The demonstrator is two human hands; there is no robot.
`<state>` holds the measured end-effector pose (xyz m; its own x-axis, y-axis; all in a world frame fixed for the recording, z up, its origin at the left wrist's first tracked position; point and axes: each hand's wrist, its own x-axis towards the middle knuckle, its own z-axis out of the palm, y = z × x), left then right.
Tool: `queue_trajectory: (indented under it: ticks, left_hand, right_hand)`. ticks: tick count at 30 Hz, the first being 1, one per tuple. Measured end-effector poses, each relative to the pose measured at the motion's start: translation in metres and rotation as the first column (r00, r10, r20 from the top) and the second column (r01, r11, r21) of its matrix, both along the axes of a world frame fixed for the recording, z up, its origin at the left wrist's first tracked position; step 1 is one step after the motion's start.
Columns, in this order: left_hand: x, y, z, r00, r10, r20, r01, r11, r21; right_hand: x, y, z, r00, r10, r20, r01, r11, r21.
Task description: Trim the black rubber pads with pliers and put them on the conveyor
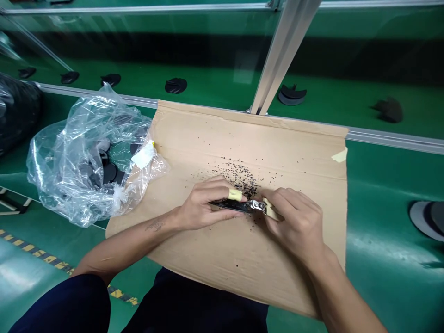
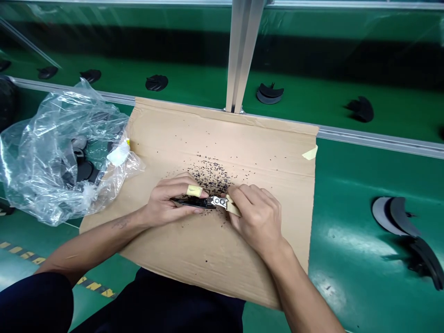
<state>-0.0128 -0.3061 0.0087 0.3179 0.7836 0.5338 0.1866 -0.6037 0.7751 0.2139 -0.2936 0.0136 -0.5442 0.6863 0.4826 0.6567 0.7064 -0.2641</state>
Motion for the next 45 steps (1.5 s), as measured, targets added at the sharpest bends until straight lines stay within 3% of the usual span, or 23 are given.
queue_trajectory:
  ticks: [5, 8, 12, 15, 17, 23, 30, 35, 39, 42, 45]
  left_hand:
    - [0.002, -0.001, -0.001, 1.000, 0.012, 0.010, -0.012, 1.000, 0.007]
    - [0.002, -0.001, -0.003, 1.000, 0.008, 0.011, -0.008, 1.000, 0.004]
    - [0.002, -0.001, -0.004, 1.000, 0.010, 0.013, -0.010, 1.000, -0.001]
    - [0.002, -0.001, -0.003, 1.000, 0.018, 0.022, -0.019, 1.000, 0.003]
    - [0.002, 0.000, -0.003, 1.000, 0.016, 0.025, -0.016, 1.000, 0.011]
    - [0.001, 0.000, -0.004, 1.000, 0.018, -0.002, -0.018, 1.000, 0.018]
    - [0.003, -0.001, -0.004, 1.000, 0.015, -0.028, -0.015, 1.000, 0.004]
    - [0.003, -0.002, -0.003, 0.998, 0.060, -0.023, -0.060, 0.998, -0.019]
    - [0.002, -0.004, -0.003, 0.998, 0.060, -0.021, -0.061, 0.997, -0.046]
    - [0.002, -0.003, -0.004, 0.999, 0.045, -0.021, -0.046, 0.998, -0.033]
    - [0.002, -0.001, -0.006, 0.994, 0.059, -0.097, -0.054, 0.997, 0.055]
  right_hand:
    - [0.000, -0.002, 0.002, 0.996, -0.045, 0.080, 0.036, 0.994, 0.106]
    - [0.000, -0.003, 0.000, 0.995, -0.054, 0.086, 0.046, 0.995, 0.089]
    - [-0.001, -0.004, -0.002, 0.998, 0.011, -0.061, -0.020, 0.990, -0.141]
    - [-0.005, -0.004, 0.001, 0.966, 0.046, -0.254, -0.145, 0.911, -0.387]
    - [-0.005, -0.003, 0.003, 0.947, 0.033, -0.320, -0.182, 0.875, -0.449]
    - [0.000, -0.002, -0.005, 0.983, -0.037, -0.179, -0.016, 0.958, -0.285]
    - [-0.002, -0.002, -0.007, 0.989, -0.076, -0.127, 0.038, 0.959, -0.280]
    - [-0.006, -0.003, 0.006, 0.919, -0.137, -0.370, -0.070, 0.866, -0.496]
    - [-0.008, -0.004, 0.012, 0.892, -0.115, -0.437, -0.183, 0.793, -0.582]
    - [-0.008, -0.005, 0.010, 0.902, -0.033, -0.431, -0.207, 0.842, -0.498]
    - [-0.009, -0.008, 0.005, 0.939, 0.103, -0.329, -0.185, 0.955, -0.230]
